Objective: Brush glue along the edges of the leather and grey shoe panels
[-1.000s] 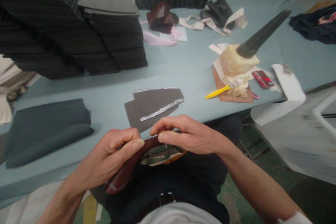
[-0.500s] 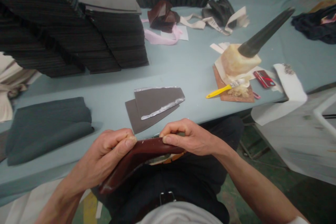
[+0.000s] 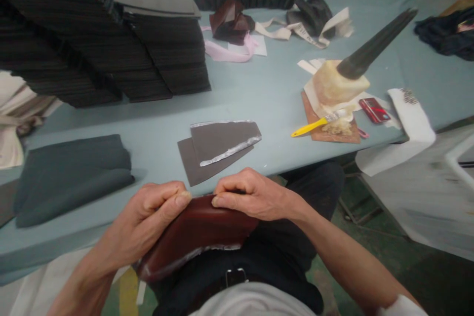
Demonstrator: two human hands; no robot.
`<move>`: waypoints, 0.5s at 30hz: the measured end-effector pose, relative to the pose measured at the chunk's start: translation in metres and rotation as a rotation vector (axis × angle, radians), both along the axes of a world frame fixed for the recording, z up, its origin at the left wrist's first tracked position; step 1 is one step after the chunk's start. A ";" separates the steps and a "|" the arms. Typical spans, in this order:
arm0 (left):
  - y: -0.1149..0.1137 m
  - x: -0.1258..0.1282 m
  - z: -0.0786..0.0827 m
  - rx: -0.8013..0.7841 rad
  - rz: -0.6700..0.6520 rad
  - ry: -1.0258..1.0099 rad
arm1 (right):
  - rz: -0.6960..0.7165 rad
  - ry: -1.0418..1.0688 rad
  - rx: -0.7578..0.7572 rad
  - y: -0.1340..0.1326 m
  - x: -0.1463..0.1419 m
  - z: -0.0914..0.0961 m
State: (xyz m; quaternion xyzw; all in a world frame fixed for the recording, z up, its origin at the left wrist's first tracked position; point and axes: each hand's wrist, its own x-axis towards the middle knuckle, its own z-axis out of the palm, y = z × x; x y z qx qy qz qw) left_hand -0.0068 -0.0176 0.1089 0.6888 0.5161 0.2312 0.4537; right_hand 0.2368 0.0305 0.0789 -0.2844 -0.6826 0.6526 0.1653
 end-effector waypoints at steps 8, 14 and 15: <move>-0.001 -0.007 0.000 -0.047 0.067 0.005 | -0.027 -0.004 -0.072 0.000 0.030 -0.006; 0.000 -0.003 0.005 -0.043 0.055 0.002 | -0.075 0.030 -0.089 0.003 0.009 -0.002; -0.001 -0.005 0.003 -0.042 0.066 0.007 | -0.088 0.024 -0.098 0.001 0.009 -0.003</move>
